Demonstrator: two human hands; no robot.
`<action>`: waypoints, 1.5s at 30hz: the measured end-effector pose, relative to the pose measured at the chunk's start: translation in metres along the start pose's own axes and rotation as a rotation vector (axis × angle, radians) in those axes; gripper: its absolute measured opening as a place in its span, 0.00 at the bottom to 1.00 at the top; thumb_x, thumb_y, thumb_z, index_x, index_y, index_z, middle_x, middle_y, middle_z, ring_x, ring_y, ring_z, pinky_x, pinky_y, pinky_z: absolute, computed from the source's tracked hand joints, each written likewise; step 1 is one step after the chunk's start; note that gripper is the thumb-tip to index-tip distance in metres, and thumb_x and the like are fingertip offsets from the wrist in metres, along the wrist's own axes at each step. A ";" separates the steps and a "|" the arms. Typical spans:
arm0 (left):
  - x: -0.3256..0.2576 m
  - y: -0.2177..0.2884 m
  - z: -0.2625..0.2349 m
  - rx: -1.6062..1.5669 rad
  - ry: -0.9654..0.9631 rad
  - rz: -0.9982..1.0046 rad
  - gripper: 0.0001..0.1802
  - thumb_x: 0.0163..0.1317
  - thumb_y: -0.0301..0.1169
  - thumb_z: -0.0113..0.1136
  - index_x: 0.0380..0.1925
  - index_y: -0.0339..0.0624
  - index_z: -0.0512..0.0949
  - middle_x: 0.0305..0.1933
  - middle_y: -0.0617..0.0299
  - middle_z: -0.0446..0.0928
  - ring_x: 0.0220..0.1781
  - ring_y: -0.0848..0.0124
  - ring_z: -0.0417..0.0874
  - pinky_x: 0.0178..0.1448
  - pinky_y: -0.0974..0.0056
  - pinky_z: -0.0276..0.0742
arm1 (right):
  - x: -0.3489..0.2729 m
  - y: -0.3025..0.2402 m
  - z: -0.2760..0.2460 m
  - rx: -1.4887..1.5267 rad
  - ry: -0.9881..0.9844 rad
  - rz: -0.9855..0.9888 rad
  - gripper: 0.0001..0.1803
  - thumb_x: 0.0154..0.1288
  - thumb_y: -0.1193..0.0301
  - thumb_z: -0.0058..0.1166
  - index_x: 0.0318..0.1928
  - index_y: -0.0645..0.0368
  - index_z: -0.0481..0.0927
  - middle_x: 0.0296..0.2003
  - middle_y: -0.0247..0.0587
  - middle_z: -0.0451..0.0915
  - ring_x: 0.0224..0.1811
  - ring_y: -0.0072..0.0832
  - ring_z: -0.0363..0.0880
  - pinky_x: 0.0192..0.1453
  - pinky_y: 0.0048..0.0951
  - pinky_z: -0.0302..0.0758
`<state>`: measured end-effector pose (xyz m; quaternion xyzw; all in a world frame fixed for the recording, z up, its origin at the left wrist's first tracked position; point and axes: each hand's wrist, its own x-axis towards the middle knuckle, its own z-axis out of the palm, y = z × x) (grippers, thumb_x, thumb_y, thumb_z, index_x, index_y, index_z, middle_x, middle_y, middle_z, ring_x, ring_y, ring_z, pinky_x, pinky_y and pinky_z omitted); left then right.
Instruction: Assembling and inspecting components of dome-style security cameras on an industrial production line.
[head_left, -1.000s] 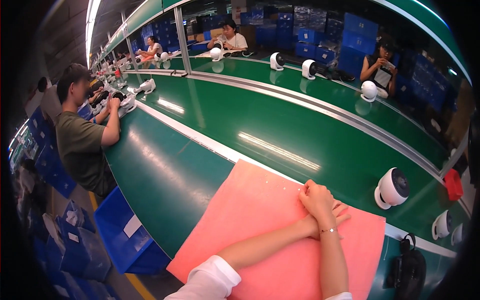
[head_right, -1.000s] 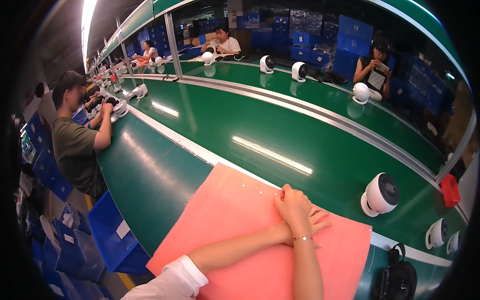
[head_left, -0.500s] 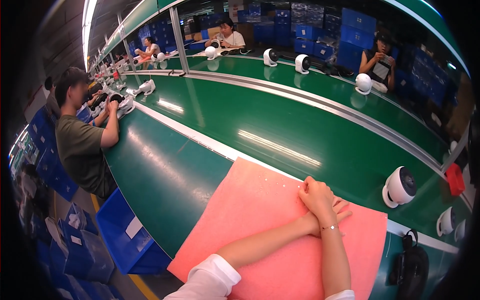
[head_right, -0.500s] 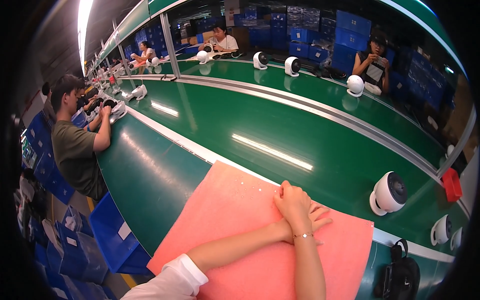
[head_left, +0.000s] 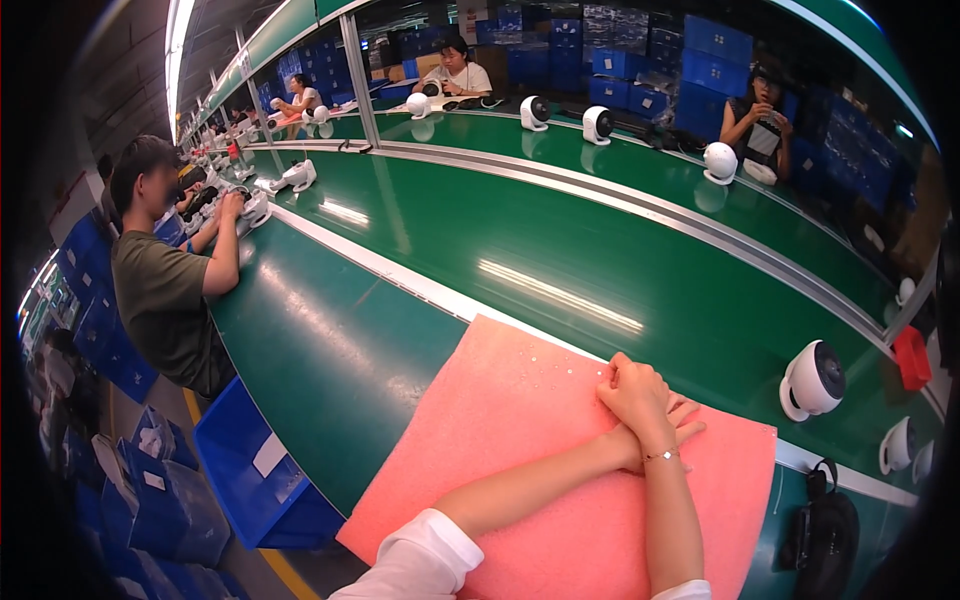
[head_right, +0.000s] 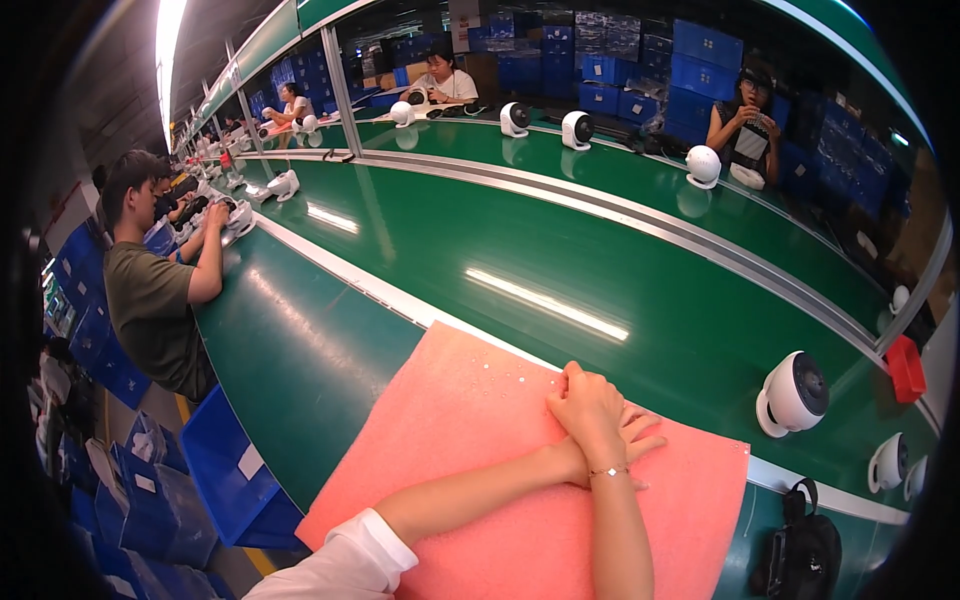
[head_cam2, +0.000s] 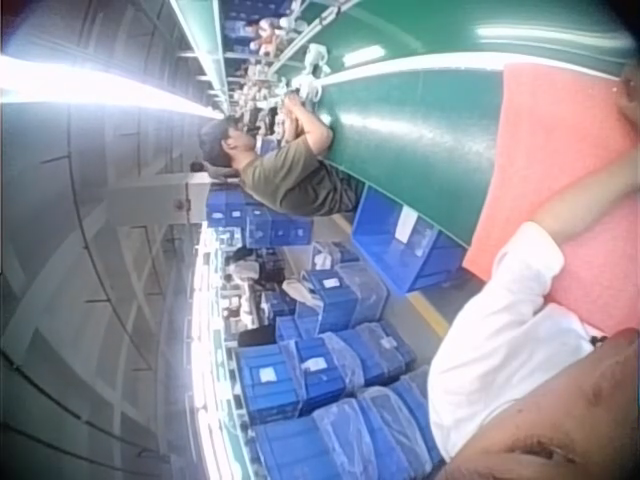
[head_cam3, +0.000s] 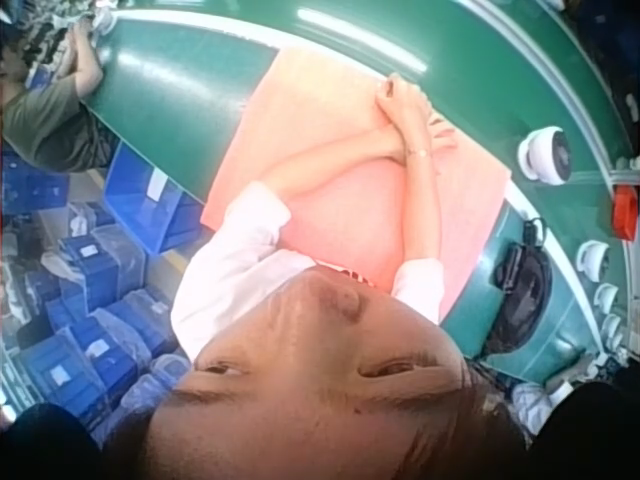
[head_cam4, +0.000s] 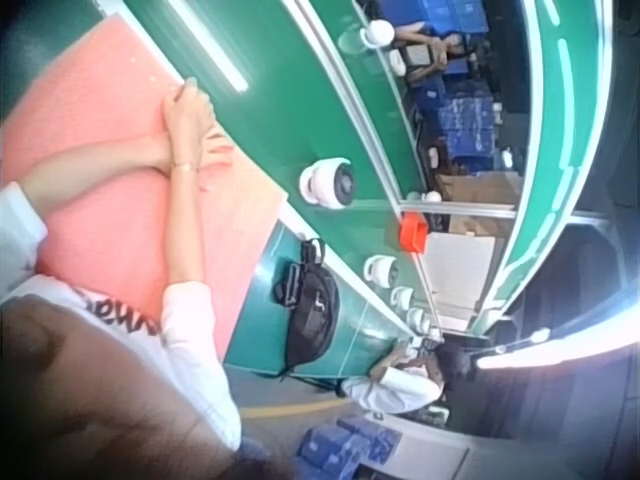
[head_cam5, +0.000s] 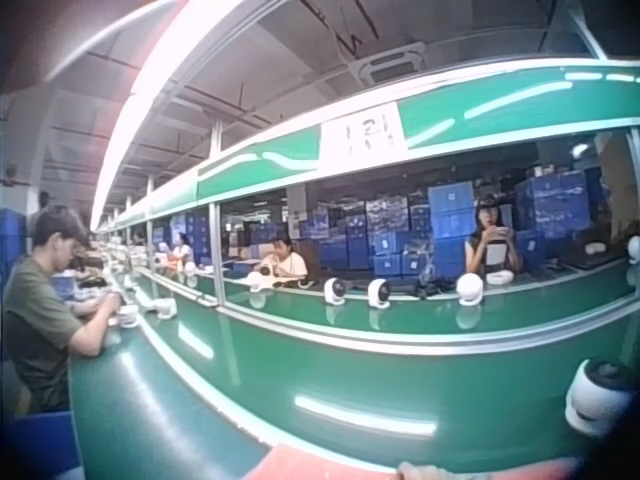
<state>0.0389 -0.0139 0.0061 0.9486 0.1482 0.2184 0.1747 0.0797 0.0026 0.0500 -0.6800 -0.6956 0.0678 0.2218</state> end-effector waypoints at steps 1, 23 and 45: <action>0.001 0.000 0.000 0.003 -0.003 0.000 0.43 0.52 0.60 0.54 0.61 0.41 0.64 0.68 0.47 0.54 0.68 0.51 0.52 0.69 0.46 0.49 | 0.000 0.001 0.000 -0.001 -0.001 0.001 0.09 0.48 0.70 0.53 0.30 0.61 0.77 0.24 0.51 0.80 0.27 0.46 0.80 0.30 0.44 0.76; -0.008 0.003 -0.030 -0.005 -0.168 -0.072 0.46 0.54 0.63 0.50 0.65 0.44 0.59 0.72 0.48 0.46 0.71 0.50 0.47 0.71 0.44 0.41 | 0.004 -0.018 -0.002 0.004 0.016 0.000 0.09 0.47 0.70 0.55 0.31 0.61 0.75 0.23 0.48 0.79 0.26 0.44 0.79 0.29 0.42 0.74; -0.008 -0.001 -0.031 0.009 -0.179 -0.060 0.46 0.54 0.63 0.49 0.65 0.44 0.59 0.73 0.48 0.46 0.71 0.49 0.47 0.71 0.43 0.41 | 0.007 -0.021 0.001 0.008 0.023 0.044 0.09 0.52 0.68 0.54 0.30 0.60 0.75 0.23 0.50 0.80 0.27 0.46 0.79 0.31 0.43 0.75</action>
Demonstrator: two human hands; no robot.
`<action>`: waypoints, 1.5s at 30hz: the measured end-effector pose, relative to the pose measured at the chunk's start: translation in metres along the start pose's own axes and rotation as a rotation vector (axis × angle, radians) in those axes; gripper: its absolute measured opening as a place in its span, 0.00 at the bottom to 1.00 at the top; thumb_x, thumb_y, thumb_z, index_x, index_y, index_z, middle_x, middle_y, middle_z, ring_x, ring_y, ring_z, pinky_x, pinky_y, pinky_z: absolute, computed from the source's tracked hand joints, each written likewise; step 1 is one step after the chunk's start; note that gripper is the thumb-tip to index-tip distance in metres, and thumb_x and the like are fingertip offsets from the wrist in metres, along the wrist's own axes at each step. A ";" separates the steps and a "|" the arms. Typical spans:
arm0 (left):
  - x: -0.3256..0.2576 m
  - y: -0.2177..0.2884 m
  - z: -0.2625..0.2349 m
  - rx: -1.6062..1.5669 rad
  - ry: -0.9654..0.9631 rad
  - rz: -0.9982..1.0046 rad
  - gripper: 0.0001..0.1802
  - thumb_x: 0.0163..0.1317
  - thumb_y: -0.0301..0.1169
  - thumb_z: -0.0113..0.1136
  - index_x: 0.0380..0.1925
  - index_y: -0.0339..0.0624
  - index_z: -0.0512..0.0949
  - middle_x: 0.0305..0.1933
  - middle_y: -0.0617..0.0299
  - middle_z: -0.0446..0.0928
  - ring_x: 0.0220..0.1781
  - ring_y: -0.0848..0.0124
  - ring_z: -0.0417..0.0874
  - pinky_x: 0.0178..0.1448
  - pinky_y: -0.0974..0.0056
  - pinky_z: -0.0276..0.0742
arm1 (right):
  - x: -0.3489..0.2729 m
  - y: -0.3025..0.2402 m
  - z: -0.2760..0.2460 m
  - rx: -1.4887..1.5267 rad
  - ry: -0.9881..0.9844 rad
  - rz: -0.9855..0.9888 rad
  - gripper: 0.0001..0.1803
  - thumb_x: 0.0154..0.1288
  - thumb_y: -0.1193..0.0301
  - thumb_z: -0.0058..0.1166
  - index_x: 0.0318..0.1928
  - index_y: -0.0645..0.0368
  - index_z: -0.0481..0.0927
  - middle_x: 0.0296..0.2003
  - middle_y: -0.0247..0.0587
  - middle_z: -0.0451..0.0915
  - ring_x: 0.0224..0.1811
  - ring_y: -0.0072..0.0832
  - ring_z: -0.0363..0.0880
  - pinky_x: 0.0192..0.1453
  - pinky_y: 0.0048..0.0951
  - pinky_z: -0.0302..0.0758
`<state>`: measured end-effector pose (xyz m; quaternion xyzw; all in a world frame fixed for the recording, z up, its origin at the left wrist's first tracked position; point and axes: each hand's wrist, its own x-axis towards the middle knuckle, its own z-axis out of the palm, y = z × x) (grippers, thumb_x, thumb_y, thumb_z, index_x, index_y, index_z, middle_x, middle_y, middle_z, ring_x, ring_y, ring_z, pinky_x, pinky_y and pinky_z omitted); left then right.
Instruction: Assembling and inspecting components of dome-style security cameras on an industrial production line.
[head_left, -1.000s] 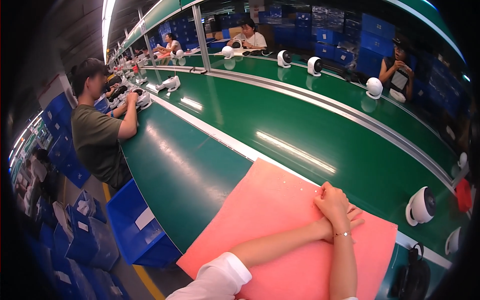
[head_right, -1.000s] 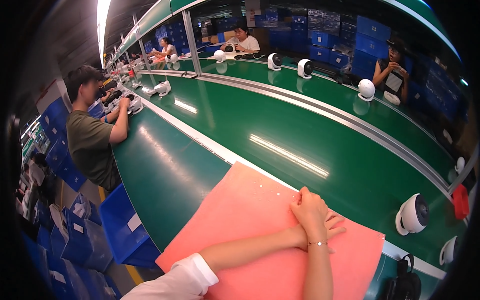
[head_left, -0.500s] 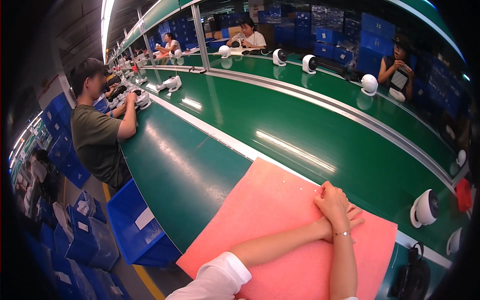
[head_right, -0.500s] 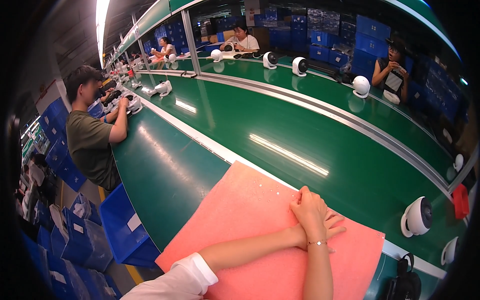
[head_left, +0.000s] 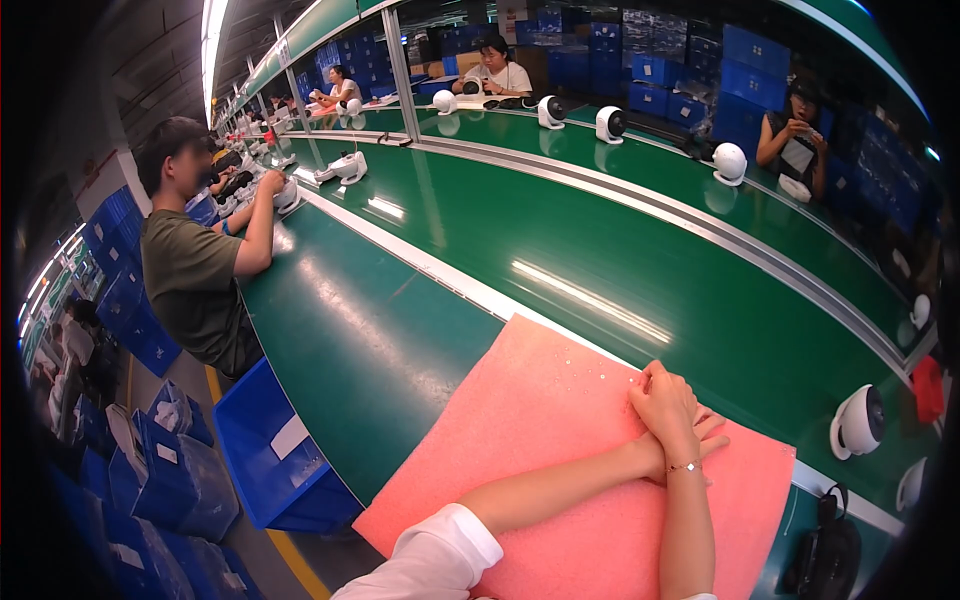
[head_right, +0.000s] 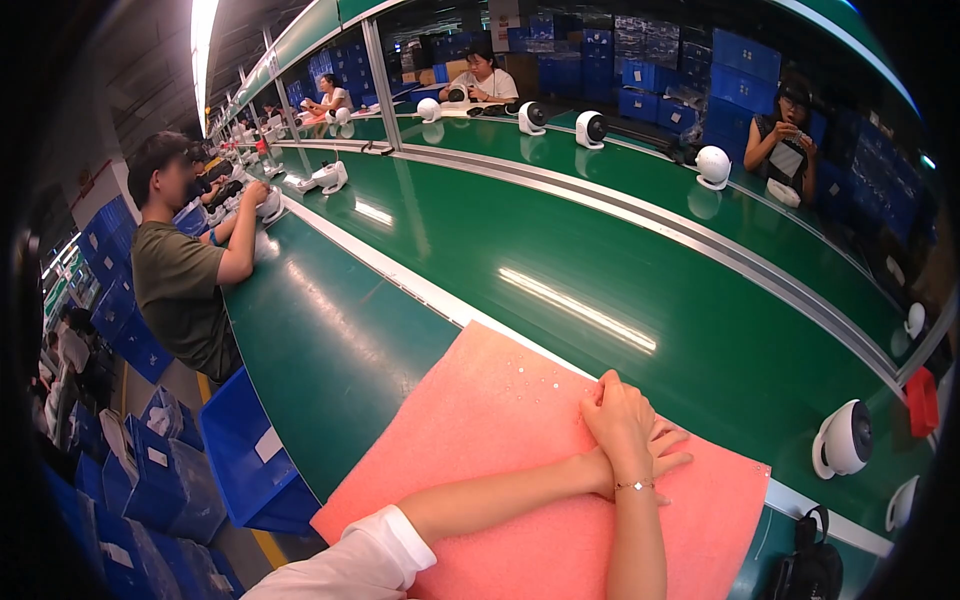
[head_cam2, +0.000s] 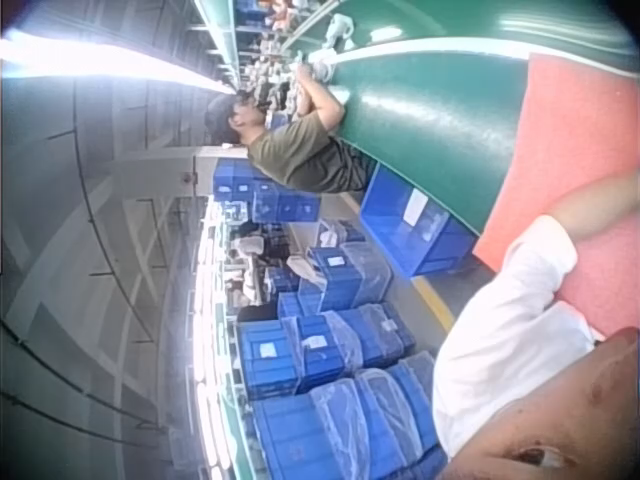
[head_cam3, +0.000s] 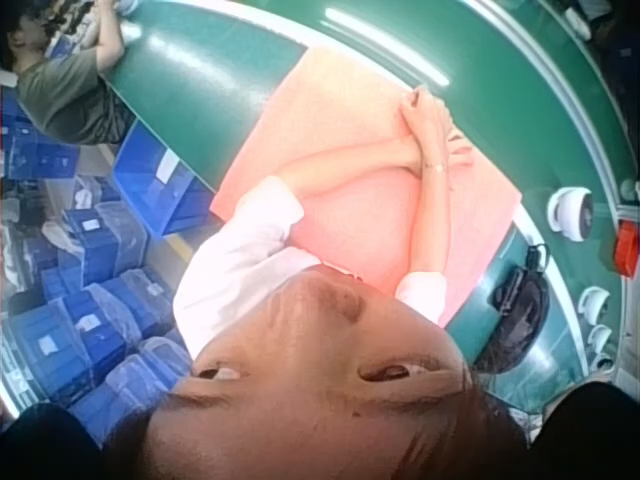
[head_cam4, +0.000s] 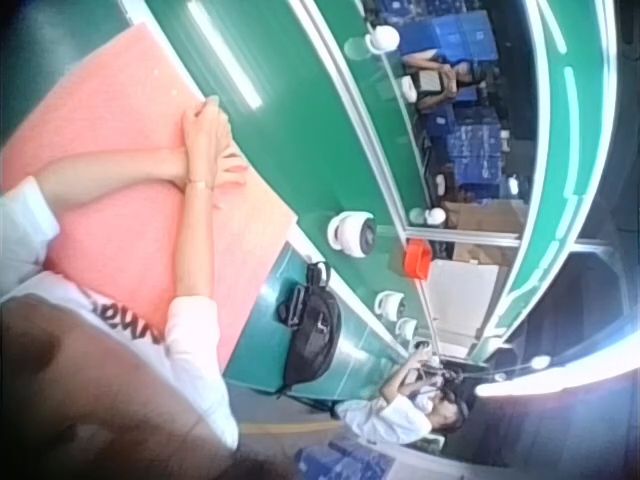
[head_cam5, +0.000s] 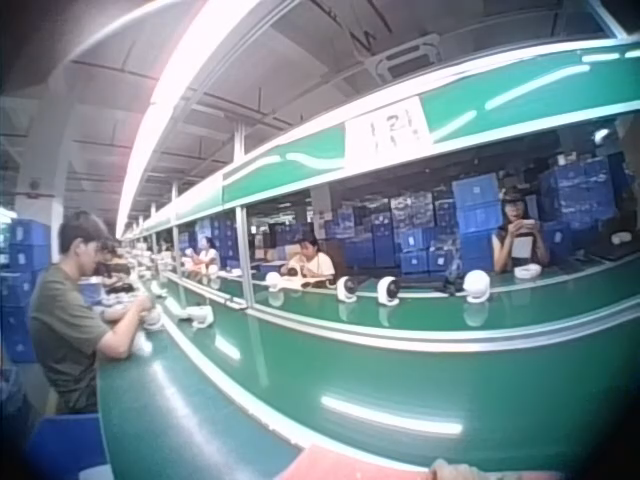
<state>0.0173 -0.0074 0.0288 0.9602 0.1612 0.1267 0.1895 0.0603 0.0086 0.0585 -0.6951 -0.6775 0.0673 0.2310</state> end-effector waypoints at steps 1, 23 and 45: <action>0.000 0.000 0.000 0.006 0.005 0.000 0.46 0.54 0.63 0.49 0.65 0.44 0.60 0.73 0.48 0.46 0.71 0.49 0.47 0.71 0.43 0.41 | 0.001 0.000 0.000 0.010 0.001 0.010 0.09 0.52 0.68 0.53 0.30 0.60 0.76 0.23 0.50 0.80 0.26 0.46 0.79 0.31 0.44 0.75; -0.006 -0.004 -0.007 -0.003 0.021 0.005 0.45 0.54 0.62 0.50 0.64 0.43 0.60 0.72 0.47 0.47 0.71 0.49 0.48 0.71 0.45 0.44 | 0.001 -0.008 0.004 0.002 0.029 -0.046 0.09 0.52 0.67 0.53 0.26 0.60 0.75 0.21 0.48 0.79 0.25 0.45 0.79 0.28 0.42 0.75; -0.005 -0.010 0.003 -0.026 0.061 0.025 0.43 0.54 0.61 0.51 0.62 0.42 0.62 0.71 0.48 0.49 0.70 0.52 0.50 0.70 0.47 0.46 | 0.004 -0.006 0.006 -0.015 0.006 -0.033 0.10 0.52 0.65 0.55 0.28 0.59 0.75 0.24 0.46 0.80 0.28 0.44 0.79 0.31 0.42 0.75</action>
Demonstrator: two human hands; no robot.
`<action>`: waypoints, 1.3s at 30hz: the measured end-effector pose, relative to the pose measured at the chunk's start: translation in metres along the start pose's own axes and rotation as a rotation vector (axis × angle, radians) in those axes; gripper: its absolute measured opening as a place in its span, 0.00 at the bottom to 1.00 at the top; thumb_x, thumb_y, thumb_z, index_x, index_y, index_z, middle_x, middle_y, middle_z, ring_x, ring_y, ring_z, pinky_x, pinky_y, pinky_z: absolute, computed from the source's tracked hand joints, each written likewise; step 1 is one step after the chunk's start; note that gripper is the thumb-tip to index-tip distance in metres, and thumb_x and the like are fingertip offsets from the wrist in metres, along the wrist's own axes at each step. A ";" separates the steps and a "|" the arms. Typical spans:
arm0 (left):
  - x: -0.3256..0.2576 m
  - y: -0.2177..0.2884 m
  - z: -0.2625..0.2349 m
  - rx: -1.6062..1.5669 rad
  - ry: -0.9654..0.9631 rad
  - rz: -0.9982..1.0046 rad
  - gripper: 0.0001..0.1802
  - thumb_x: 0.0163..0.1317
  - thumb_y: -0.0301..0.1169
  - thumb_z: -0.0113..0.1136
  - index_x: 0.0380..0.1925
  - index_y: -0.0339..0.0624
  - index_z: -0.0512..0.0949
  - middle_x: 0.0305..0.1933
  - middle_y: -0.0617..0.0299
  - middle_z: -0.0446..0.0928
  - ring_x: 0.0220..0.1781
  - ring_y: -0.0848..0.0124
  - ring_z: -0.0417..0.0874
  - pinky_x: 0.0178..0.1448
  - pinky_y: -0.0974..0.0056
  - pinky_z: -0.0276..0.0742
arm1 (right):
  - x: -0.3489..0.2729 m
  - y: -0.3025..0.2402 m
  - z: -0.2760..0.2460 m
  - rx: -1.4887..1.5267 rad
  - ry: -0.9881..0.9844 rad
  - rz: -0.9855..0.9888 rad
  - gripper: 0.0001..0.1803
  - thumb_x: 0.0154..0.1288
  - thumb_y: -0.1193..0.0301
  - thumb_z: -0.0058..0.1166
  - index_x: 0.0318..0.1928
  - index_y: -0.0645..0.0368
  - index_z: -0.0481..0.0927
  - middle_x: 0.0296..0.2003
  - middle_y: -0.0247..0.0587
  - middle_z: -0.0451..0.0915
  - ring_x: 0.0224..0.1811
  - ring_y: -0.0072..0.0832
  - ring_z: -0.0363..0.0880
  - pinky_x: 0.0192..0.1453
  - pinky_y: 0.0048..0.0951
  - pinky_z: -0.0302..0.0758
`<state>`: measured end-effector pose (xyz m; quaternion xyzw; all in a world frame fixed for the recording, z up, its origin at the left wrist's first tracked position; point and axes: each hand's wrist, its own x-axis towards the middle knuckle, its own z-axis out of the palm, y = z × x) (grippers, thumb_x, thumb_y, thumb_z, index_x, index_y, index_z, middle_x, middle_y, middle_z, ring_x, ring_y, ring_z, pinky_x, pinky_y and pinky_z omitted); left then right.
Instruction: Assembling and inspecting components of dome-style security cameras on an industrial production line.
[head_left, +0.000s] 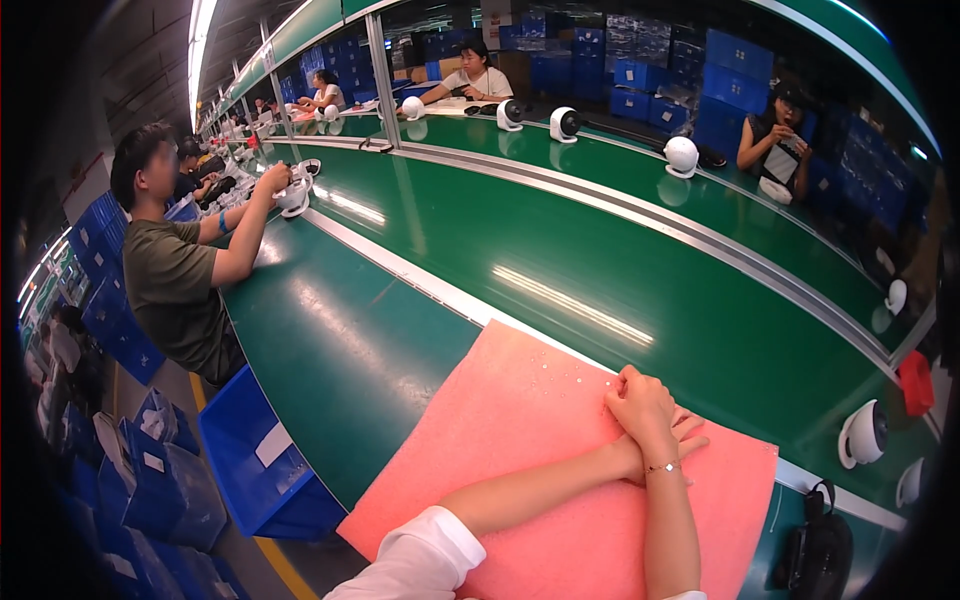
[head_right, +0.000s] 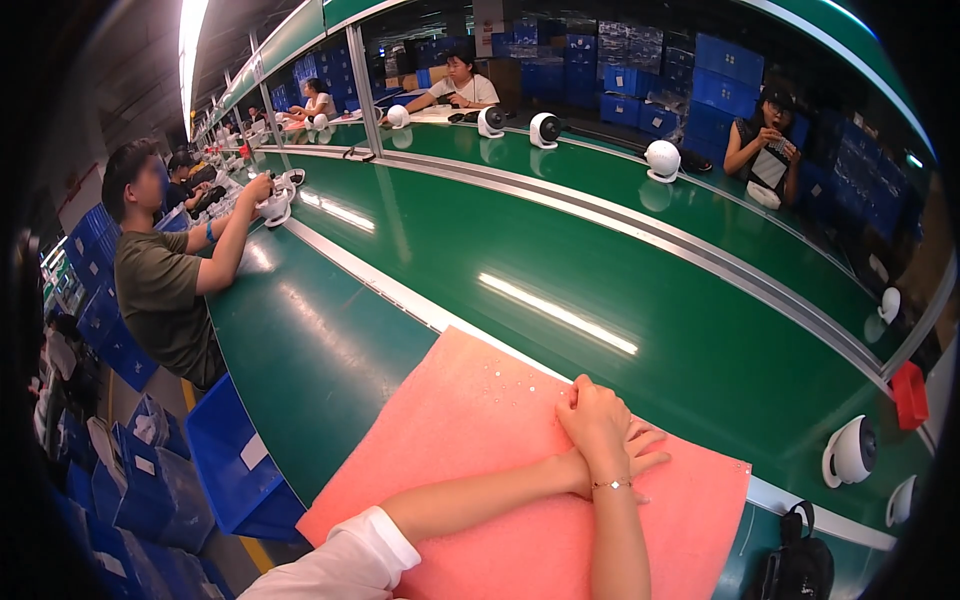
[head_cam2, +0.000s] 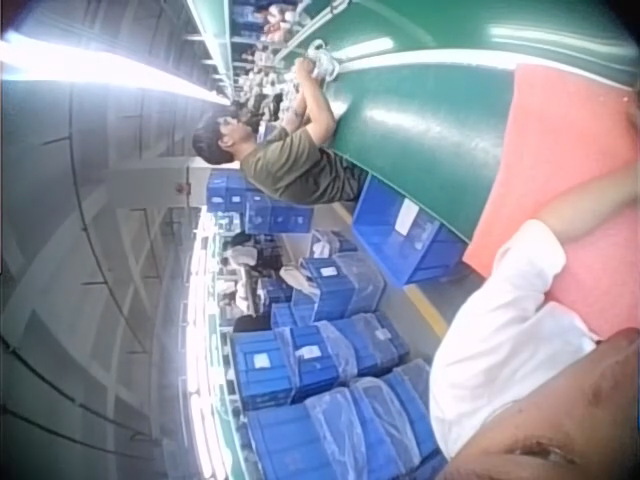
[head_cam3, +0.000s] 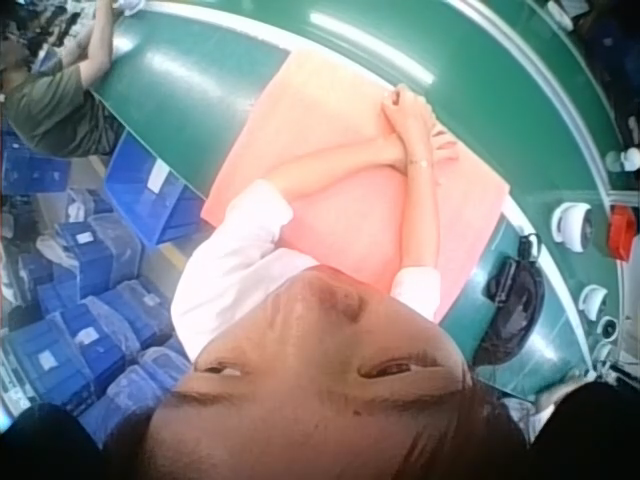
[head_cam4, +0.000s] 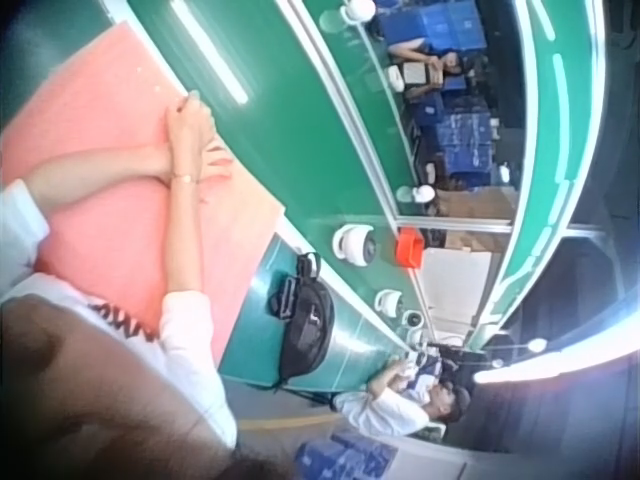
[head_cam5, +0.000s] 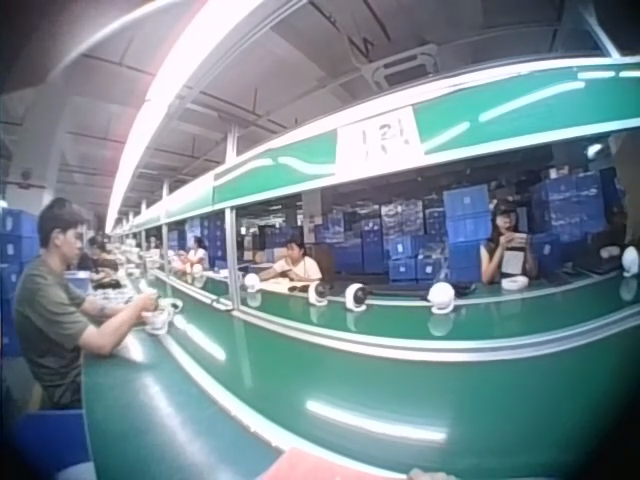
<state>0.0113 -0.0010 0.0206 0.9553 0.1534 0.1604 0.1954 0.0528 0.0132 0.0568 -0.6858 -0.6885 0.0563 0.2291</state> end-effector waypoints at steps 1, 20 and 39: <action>0.000 -0.001 0.001 0.001 0.012 0.007 0.43 0.54 0.60 0.51 0.62 0.42 0.62 0.70 0.48 0.50 0.69 0.52 0.50 0.70 0.47 0.46 | 0.000 0.000 0.000 0.000 0.000 -0.001 0.10 0.52 0.65 0.55 0.28 0.59 0.75 0.24 0.46 0.80 0.28 0.44 0.79 0.31 0.42 0.75; 0.000 -0.006 0.006 0.000 0.051 0.026 0.43 0.54 0.61 0.51 0.61 0.42 0.63 0.70 0.47 0.51 0.69 0.52 0.51 0.70 0.47 0.47 | 0.002 0.001 0.003 0.076 0.031 0.015 0.09 0.53 0.66 0.56 0.28 0.58 0.74 0.22 0.48 0.80 0.27 0.45 0.80 0.30 0.43 0.75; 0.000 -0.009 0.004 -0.016 0.020 0.014 0.44 0.53 0.61 0.52 0.62 0.42 0.63 0.71 0.48 0.49 0.70 0.52 0.50 0.70 0.47 0.46 | 0.004 0.002 0.006 -0.009 0.016 -0.027 0.12 0.54 0.64 0.53 0.24 0.60 0.76 0.22 0.49 0.79 0.26 0.46 0.79 0.30 0.44 0.75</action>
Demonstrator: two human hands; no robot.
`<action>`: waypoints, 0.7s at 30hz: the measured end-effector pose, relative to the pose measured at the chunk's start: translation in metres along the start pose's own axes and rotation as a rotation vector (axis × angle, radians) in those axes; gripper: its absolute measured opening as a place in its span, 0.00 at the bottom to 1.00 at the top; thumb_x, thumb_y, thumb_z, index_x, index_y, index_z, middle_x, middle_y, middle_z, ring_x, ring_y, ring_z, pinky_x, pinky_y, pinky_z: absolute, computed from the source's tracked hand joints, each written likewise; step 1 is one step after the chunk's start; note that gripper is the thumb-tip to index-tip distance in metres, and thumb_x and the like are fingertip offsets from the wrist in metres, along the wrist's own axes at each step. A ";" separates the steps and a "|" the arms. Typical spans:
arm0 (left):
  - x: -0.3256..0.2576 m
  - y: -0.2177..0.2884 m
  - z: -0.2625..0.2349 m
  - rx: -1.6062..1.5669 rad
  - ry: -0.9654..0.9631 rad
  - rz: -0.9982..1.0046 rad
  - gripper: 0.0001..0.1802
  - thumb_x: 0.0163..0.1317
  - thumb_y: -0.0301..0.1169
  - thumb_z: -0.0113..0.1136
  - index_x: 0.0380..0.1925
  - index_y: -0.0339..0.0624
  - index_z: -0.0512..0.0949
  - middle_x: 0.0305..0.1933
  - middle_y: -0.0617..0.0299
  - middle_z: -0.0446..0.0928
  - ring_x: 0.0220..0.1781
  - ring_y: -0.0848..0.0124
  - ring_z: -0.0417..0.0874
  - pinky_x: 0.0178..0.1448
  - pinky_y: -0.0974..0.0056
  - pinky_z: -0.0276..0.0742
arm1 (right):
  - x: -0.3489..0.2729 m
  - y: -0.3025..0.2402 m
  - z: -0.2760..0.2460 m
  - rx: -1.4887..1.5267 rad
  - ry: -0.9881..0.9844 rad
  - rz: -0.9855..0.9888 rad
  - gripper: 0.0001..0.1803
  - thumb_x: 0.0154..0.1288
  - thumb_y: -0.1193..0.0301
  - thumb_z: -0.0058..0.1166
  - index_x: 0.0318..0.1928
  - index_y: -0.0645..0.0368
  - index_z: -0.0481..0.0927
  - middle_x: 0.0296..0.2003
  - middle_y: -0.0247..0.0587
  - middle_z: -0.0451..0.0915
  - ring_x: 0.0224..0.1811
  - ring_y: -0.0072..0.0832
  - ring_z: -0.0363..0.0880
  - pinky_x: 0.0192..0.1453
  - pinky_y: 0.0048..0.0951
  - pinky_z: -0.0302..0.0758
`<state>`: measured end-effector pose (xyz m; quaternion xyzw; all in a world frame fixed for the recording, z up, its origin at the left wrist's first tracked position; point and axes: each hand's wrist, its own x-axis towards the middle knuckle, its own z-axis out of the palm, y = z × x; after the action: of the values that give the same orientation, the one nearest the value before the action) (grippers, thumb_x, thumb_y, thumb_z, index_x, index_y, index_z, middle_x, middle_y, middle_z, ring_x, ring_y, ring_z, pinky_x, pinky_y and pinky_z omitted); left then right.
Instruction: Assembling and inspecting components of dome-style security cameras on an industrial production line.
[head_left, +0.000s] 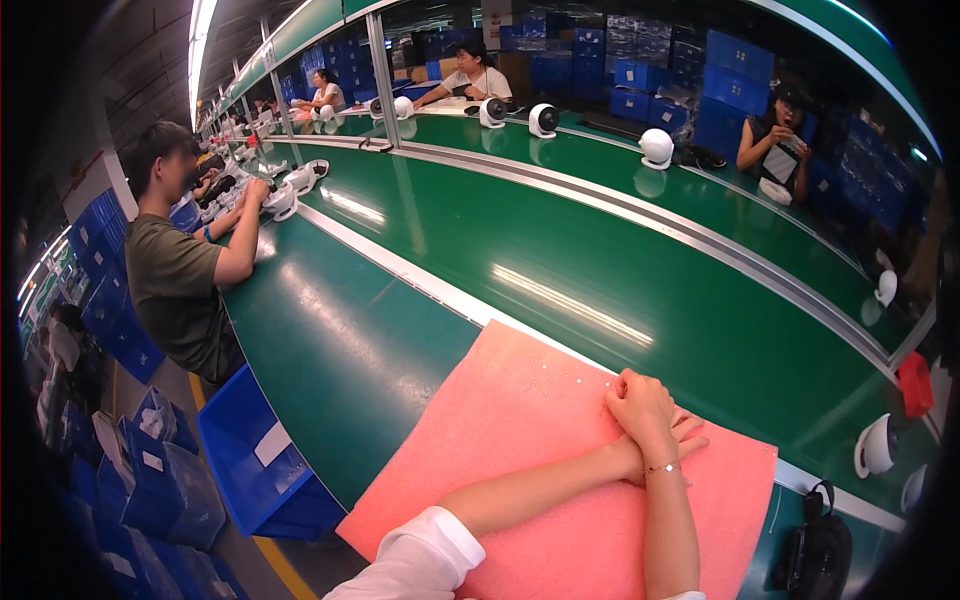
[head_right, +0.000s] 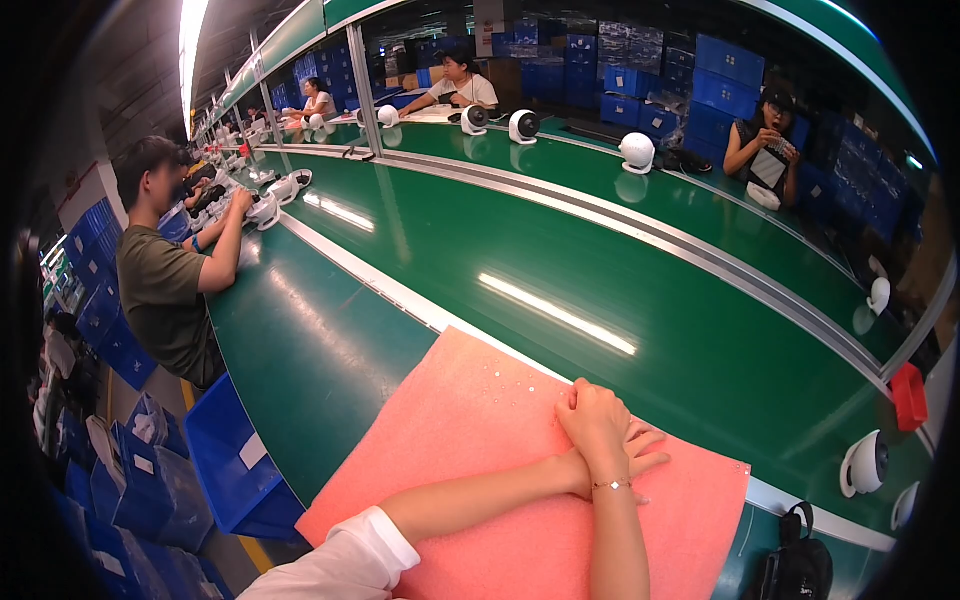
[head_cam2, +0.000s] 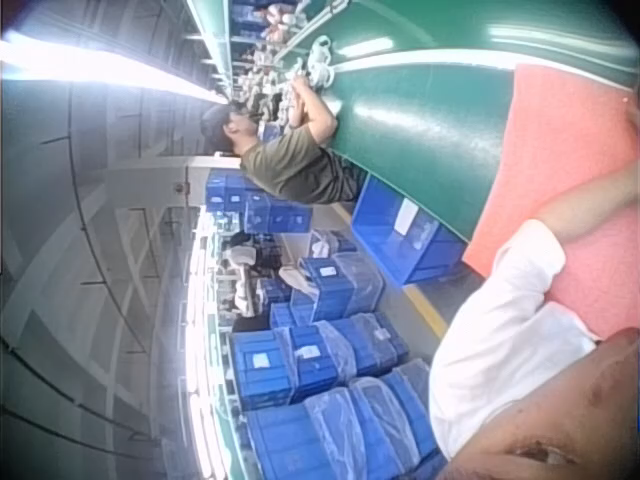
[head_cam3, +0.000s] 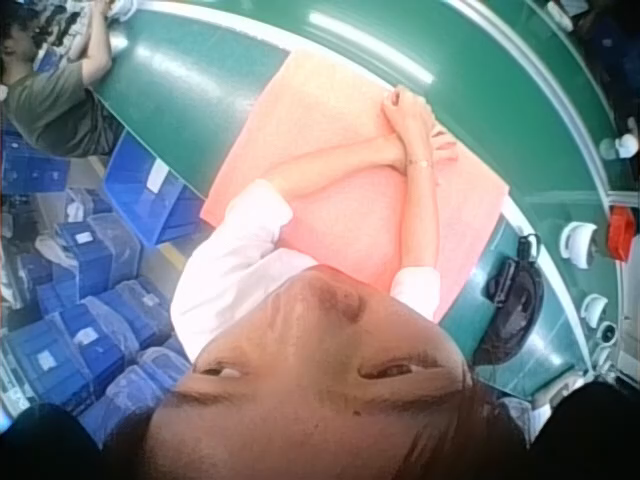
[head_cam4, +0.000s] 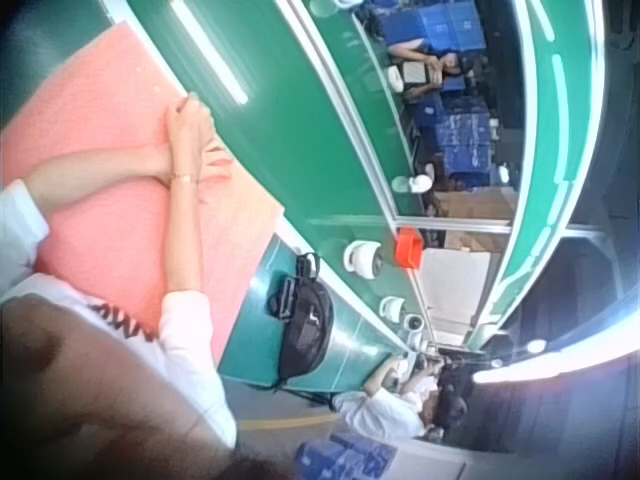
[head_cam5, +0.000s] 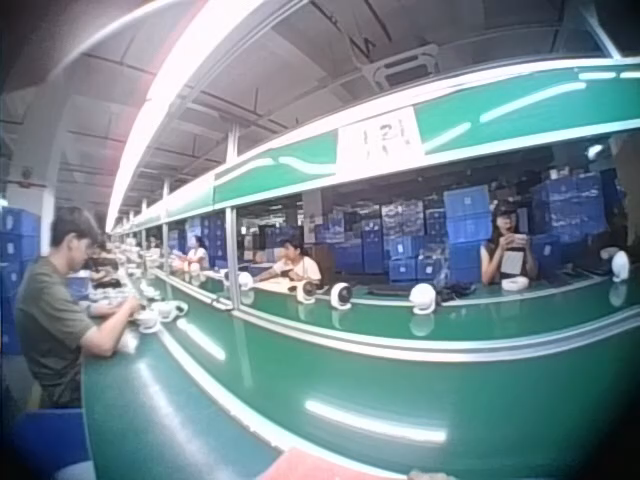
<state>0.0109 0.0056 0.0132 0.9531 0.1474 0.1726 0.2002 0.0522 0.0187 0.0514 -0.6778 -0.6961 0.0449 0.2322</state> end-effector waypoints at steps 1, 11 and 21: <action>0.000 -0.001 0.002 0.006 0.006 0.003 0.44 0.53 0.61 0.52 0.62 0.42 0.62 0.71 0.48 0.49 0.70 0.52 0.50 0.70 0.47 0.46 | 0.000 0.000 0.000 0.000 0.001 0.000 0.12 0.54 0.64 0.53 0.24 0.60 0.76 0.22 0.49 0.79 0.26 0.46 0.79 0.30 0.44 0.75; 0.002 -0.002 0.001 0.064 0.046 0.002 0.43 0.51 0.61 0.53 0.58 0.40 0.64 0.67 0.46 0.54 0.65 0.52 0.56 0.68 0.47 0.51 | 0.002 0.001 0.001 0.015 -0.016 0.029 0.12 0.54 0.64 0.52 0.22 0.61 0.74 0.23 0.49 0.79 0.25 0.46 0.78 0.29 0.44 0.75; 0.005 0.000 -0.001 0.053 0.070 -0.026 0.42 0.46 0.62 0.57 0.51 0.37 0.67 0.58 0.48 0.61 0.58 0.54 0.61 0.64 0.49 0.56 | 0.003 0.007 0.004 0.020 -0.014 0.019 0.12 0.54 0.65 0.53 0.22 0.61 0.74 0.22 0.48 0.79 0.24 0.46 0.78 0.28 0.43 0.75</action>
<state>0.0152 0.0073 0.0154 0.9494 0.1712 0.1993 0.1719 0.0568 0.0228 0.0455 -0.6819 -0.6906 0.0589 0.2337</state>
